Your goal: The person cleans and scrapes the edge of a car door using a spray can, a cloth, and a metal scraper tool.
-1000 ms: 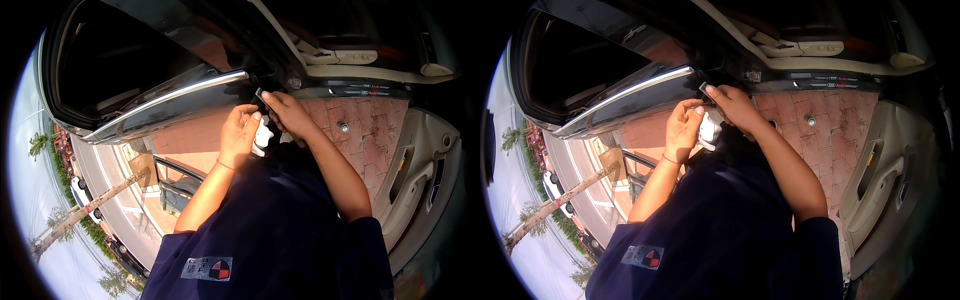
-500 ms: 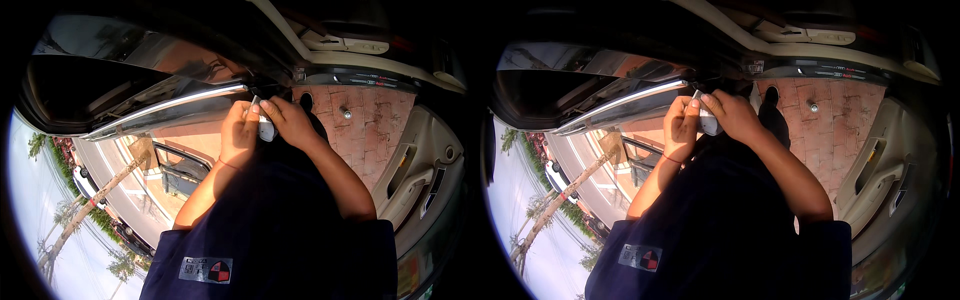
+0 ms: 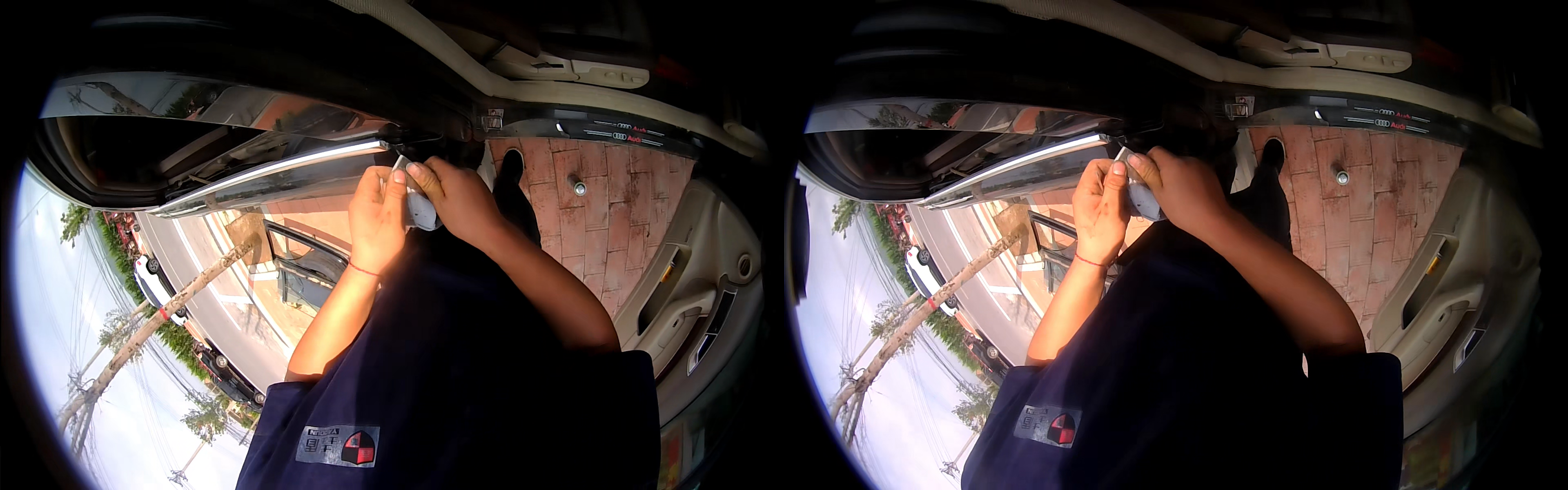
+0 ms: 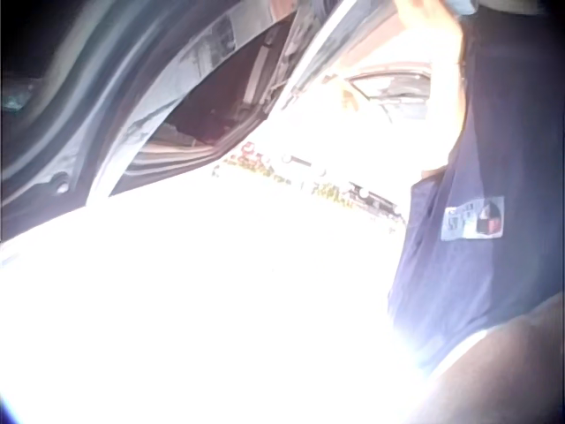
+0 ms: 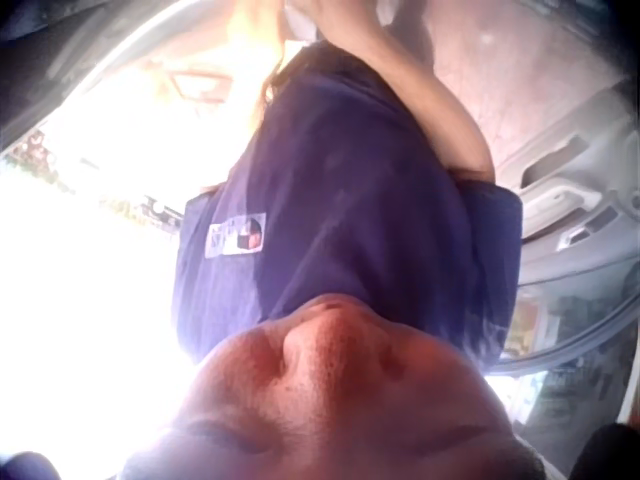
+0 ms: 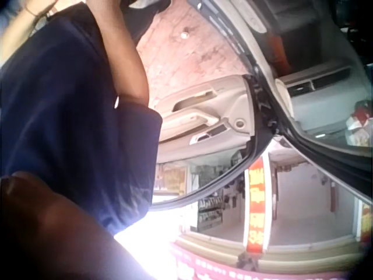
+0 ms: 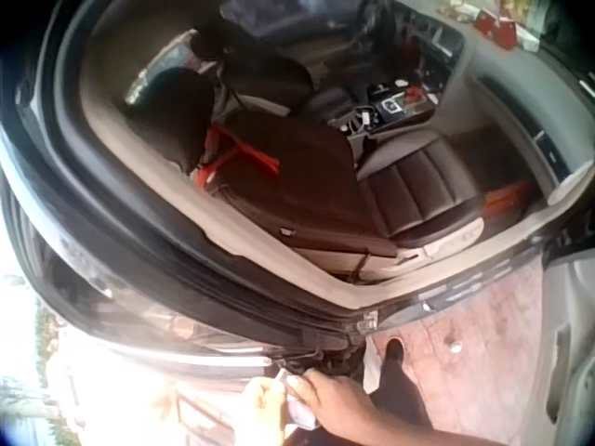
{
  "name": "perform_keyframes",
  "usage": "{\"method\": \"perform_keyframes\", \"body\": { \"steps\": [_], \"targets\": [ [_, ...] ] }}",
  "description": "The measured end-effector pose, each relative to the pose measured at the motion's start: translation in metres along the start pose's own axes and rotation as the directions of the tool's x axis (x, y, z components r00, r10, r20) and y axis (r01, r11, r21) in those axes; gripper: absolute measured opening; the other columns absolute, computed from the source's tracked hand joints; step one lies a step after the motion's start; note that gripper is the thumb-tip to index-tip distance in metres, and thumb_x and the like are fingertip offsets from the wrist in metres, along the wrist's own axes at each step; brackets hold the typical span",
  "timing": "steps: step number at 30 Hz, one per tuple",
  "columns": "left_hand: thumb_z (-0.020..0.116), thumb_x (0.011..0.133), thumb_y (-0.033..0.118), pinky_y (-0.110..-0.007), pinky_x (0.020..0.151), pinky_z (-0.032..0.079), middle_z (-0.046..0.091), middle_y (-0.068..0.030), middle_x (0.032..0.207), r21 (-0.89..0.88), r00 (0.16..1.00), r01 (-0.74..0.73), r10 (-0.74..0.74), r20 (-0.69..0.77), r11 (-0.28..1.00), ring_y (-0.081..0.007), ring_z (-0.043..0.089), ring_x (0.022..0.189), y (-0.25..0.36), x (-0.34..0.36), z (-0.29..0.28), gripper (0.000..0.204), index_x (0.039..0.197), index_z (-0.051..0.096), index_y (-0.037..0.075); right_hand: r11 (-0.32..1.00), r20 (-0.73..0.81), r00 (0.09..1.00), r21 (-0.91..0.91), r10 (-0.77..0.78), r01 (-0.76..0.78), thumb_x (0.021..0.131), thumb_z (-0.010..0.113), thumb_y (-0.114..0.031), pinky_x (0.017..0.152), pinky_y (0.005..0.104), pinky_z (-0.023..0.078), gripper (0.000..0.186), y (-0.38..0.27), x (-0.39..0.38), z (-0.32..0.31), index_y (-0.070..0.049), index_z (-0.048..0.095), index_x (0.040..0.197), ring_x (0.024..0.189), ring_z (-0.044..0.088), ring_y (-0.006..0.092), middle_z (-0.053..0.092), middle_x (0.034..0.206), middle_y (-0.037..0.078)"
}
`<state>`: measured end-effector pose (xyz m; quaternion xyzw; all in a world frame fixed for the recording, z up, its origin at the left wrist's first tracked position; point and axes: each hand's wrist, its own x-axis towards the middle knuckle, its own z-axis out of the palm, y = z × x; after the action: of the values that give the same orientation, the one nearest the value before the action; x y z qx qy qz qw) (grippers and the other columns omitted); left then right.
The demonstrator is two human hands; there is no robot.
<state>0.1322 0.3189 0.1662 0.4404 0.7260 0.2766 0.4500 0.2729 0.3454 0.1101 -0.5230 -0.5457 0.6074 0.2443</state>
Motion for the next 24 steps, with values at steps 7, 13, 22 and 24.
{"method": "perform_keyframes", "body": {
  "steps": [7, 13, 22, 24],
  "targets": [
    [0.056, 0.106, 0.026, -0.022, 0.061, 0.043, 0.059, 0.0000, 0.077, 0.020, 0.999, -0.023, 0.023, -0.023, 1.000, -0.0053, 0.049, 0.067, 0.000, -0.003, 0.003, 0.026, 0.098, 0.059, 0.001, 0.999, 0.017, 0.999, 0.019, 0.046, -0.046, 0.106, 0.046, -0.049, 0.063, 0.0410, 0.048, 0.051, -0.002, -0.007, 0.002, -0.003, 0.063, 0.092, 0.066, 0.065, 0.0318, 0.065, 0.072, 0.016],
    [0.054, 0.107, 0.025, -0.023, 0.059, 0.045, 0.062, -0.0019, 0.076, -0.059, 0.999, 0.027, -0.024, 0.042, 0.998, -0.0055, 0.053, 0.066, 0.012, 0.005, -0.002, 0.025, 0.100, 0.059, 0.001, 0.998, 0.022, 0.999, -0.046, 0.038, -0.037, 0.106, 0.047, -0.047, 0.063, 0.0427, 0.048, 0.048, -0.004, 0.001, -0.001, -0.003, 0.062, 0.092, 0.069, 0.065, 0.0357, 0.066, 0.073, 0.016],
    [0.060, 0.103, 0.023, -0.028, 0.067, 0.050, 0.066, -0.0088, 0.077, 0.250, 0.980, -0.199, 0.193, 0.050, 0.947, -0.0136, 0.061, 0.071, 0.020, -0.031, -0.023, 0.020, 0.101, 0.062, 0.003, 0.960, -0.150, 0.988, 0.281, 0.040, 0.004, 0.106, 0.054, -0.039, 0.082, 0.0298, 0.050, 0.040, 0.025, -0.028, -0.067, -0.001, 0.063, 0.113, 0.088, 0.063, 0.0152, 0.068, 0.096, 0.007],
    [0.063, 0.101, 0.014, -0.028, 0.064, 0.050, 0.067, -0.0099, 0.077, 0.257, 0.965, -0.258, 0.237, 0.111, 0.931, -0.0162, 0.062, 0.067, 0.034, -0.042, -0.041, 0.011, 0.101, 0.064, 0.003, 0.980, -0.193, 0.966, 0.135, 0.173, -0.148, 0.102, 0.060, -0.035, 0.079, 0.0337, 0.051, 0.037, 0.082, -0.056, -0.103, 0.001, 0.064, 0.110, 0.086, 0.065, 0.0213, 0.068, 0.090, 0.013]
  ]
}}
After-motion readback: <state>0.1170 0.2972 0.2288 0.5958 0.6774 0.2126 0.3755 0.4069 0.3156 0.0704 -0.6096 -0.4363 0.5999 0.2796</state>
